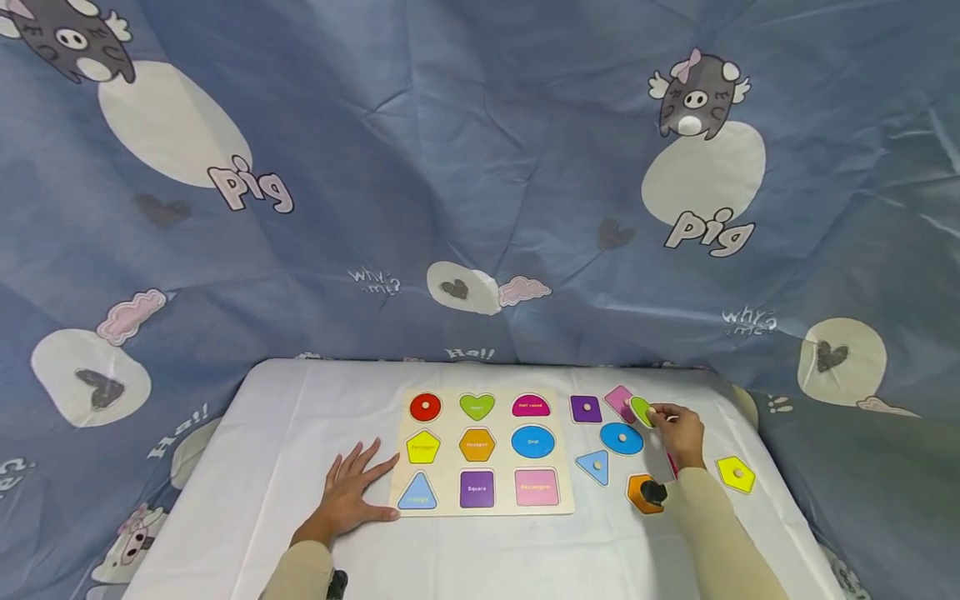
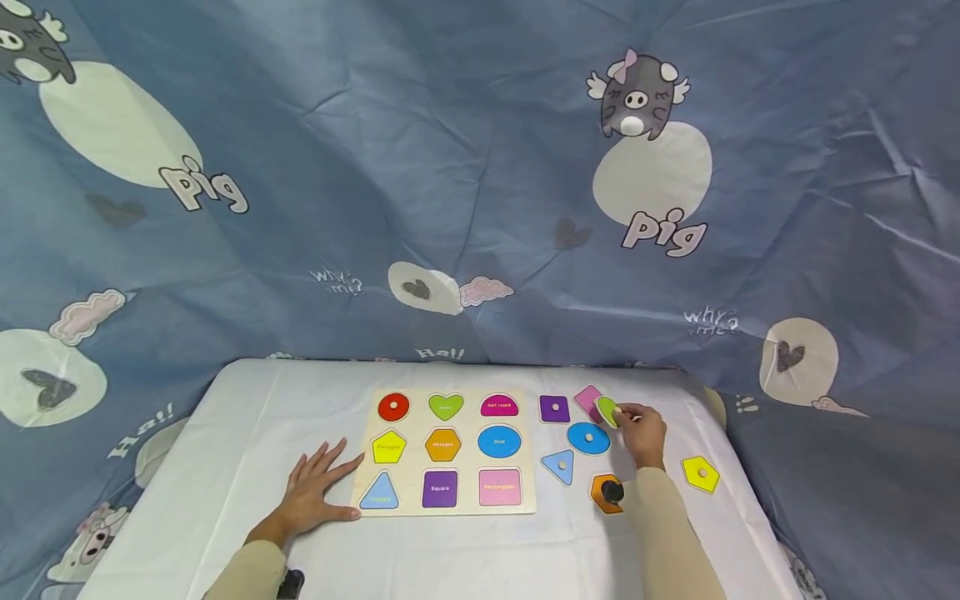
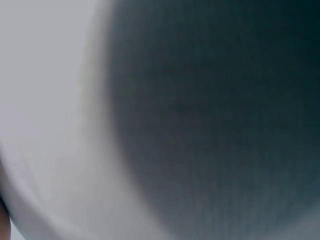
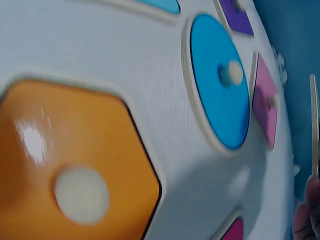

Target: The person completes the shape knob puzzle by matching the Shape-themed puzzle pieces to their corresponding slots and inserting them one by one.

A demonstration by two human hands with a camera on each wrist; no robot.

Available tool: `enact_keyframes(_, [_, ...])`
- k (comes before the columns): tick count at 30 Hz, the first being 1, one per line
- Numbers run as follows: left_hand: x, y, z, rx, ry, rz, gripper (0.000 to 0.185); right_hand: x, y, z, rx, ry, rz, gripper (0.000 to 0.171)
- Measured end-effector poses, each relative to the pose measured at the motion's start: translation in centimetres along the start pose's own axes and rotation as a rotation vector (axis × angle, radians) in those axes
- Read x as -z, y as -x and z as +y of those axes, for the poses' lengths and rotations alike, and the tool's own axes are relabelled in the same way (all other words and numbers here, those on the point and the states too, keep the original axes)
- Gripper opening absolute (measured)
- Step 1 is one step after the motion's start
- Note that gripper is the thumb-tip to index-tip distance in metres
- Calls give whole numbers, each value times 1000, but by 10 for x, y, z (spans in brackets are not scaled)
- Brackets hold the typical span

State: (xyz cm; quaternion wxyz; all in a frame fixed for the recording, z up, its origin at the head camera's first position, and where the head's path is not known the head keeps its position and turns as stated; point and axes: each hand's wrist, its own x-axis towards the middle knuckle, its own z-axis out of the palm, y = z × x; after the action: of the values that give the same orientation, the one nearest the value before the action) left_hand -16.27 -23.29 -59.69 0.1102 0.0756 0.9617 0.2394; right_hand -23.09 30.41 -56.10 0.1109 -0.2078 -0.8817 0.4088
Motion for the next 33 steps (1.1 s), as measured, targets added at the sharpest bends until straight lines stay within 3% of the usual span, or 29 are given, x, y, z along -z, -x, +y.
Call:
enact_keyframes(10, [-1,0,-4,-30,-6,26,96,-18,15,-33,113,-11,-101,21])
enact_keyframes(19, [-4,-3,-6,-32,-5,12,98,-35,21,-54,228,-29,-115,20])
enact_keyframes(33, [-1,-1,-5,-52,-21,8,95,-65,29,-91,281,-73,-159,17])
